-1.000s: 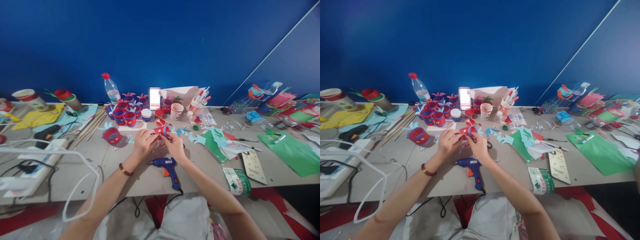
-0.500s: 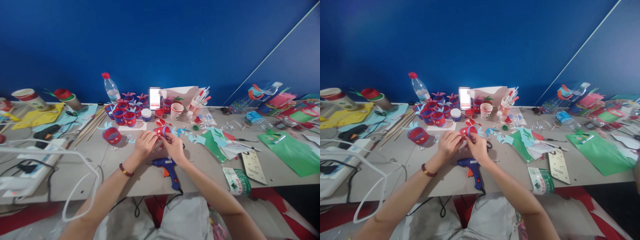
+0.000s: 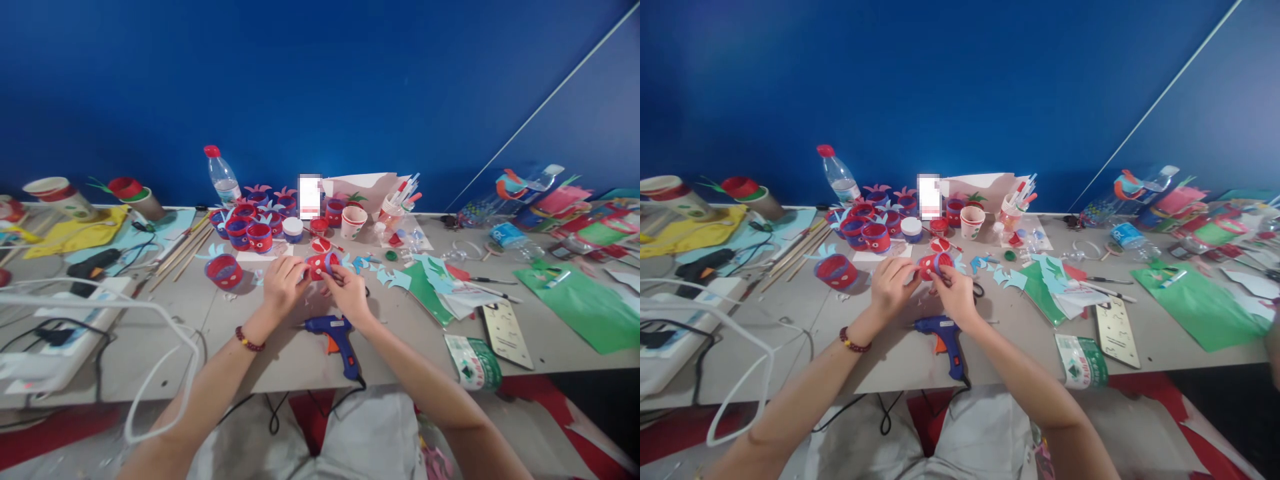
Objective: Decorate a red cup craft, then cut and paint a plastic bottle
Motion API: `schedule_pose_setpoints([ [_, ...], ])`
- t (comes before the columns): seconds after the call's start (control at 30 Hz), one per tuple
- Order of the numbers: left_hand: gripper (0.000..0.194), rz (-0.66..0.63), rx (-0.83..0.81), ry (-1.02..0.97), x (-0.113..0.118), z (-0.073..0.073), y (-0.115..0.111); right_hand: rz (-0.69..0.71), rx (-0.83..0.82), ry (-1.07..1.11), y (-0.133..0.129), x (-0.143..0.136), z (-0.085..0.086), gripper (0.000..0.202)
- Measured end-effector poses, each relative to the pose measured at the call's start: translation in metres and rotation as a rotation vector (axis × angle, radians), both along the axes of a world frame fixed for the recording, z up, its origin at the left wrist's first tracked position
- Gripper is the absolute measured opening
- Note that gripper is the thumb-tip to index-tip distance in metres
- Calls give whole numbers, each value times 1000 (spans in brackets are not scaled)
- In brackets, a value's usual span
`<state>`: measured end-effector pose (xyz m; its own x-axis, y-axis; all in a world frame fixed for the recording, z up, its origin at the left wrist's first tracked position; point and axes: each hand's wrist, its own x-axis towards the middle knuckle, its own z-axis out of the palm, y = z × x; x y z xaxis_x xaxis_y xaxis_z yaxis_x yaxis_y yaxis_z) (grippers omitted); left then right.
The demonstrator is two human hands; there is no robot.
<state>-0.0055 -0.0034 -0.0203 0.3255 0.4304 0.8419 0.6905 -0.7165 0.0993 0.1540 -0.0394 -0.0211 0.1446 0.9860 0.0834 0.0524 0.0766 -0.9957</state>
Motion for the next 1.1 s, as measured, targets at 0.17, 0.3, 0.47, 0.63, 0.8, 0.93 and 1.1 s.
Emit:
schedule_pose_setpoints([
  [0.17, 7, -33, -29, -95, 1, 2, 3, 16, -83, 108, -1, -1, 14, 39],
  [0.3, 20, -65, -132, -84, 4, 5, -1, 58, -113, 152, 1, 0, 17, 40],
  [0.47, 61, -142, -294, -105, 3, 7, -2, 70, -117, 238, 3, 4, 14, 40],
  [0.63, 53, -268, -437, -123, 4, 5, -1, 100, -96, 291, 4, 8, 8, 43],
  [0.8, 50, -237, -439, -122, 6, 2, -3, 117, -75, 201, 4, 7, 10, 43],
  [0.93, 48, -220, -428, -129, 6, 1, -4, 118, -88, 196, 3, 6, 13, 43],
  [1.1, 47, -208, -425, -138, 6, 1, -3, 121, -100, 225, 5, 6, 13, 42],
])
